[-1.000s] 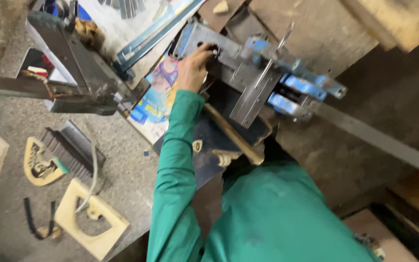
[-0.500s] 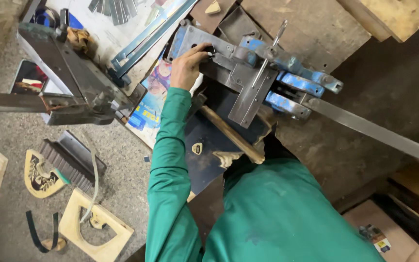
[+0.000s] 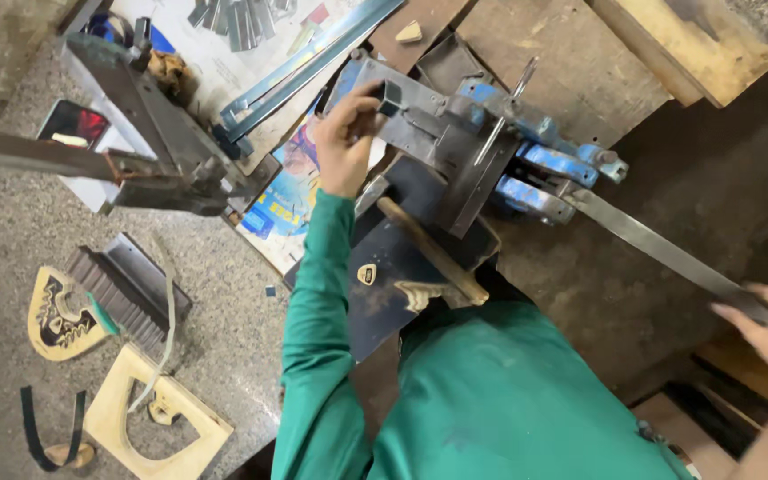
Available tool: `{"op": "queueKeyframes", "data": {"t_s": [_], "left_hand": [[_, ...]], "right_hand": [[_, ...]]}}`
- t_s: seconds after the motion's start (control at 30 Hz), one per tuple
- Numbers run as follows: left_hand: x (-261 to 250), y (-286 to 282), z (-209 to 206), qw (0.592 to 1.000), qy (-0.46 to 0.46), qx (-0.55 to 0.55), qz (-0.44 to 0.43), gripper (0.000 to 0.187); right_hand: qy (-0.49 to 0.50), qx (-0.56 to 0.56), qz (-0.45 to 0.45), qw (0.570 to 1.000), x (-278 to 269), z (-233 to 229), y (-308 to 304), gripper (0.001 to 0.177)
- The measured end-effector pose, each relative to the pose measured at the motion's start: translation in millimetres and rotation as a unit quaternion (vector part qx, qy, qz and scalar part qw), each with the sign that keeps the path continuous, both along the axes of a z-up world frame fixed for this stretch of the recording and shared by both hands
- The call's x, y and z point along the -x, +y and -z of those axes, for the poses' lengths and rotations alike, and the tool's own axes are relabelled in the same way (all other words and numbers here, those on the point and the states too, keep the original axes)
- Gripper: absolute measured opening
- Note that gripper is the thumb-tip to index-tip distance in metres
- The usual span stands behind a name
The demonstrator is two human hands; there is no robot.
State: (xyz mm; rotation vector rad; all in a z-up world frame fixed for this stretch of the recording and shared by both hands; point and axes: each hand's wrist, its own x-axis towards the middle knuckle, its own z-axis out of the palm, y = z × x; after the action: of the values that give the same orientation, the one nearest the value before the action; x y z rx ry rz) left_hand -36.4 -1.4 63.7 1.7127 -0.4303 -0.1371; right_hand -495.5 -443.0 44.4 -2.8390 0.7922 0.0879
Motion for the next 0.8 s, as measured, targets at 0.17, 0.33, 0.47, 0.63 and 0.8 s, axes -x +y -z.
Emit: {"op": "queueKeyframes", "data": {"t_s": [0.17,0.33,0.47,0.63,0.8], "left_hand": [[79,20,-49,0.908,0.241,0.338,0.062,0.015],[135,52,-86,0.857,0.31,0.411,0.029,0.037],[172,84,-100,0.834,0.308,0.458,-0.001,0.037],[201,122,-119,0.814,0.297,0.497,-0.049,0.033],[221,136,-126,0.822,0.252,0.505,-0.078,0.023]], "right_hand": [[-0.182,-0.136,-0.134,0.965,-130,-73,128,0.024],[-0.159,-0.29,-0.396,0.857,-221,-63,297,0.033],[-0.026,-0.148,-0.493,0.857,-251,-7,395,0.04],[-0.193,-0.349,-0.403,0.824,-249,-48,393,0.039],[-0.287,-0.358,-0.379,0.804,-235,-177,377,0.042]]}}
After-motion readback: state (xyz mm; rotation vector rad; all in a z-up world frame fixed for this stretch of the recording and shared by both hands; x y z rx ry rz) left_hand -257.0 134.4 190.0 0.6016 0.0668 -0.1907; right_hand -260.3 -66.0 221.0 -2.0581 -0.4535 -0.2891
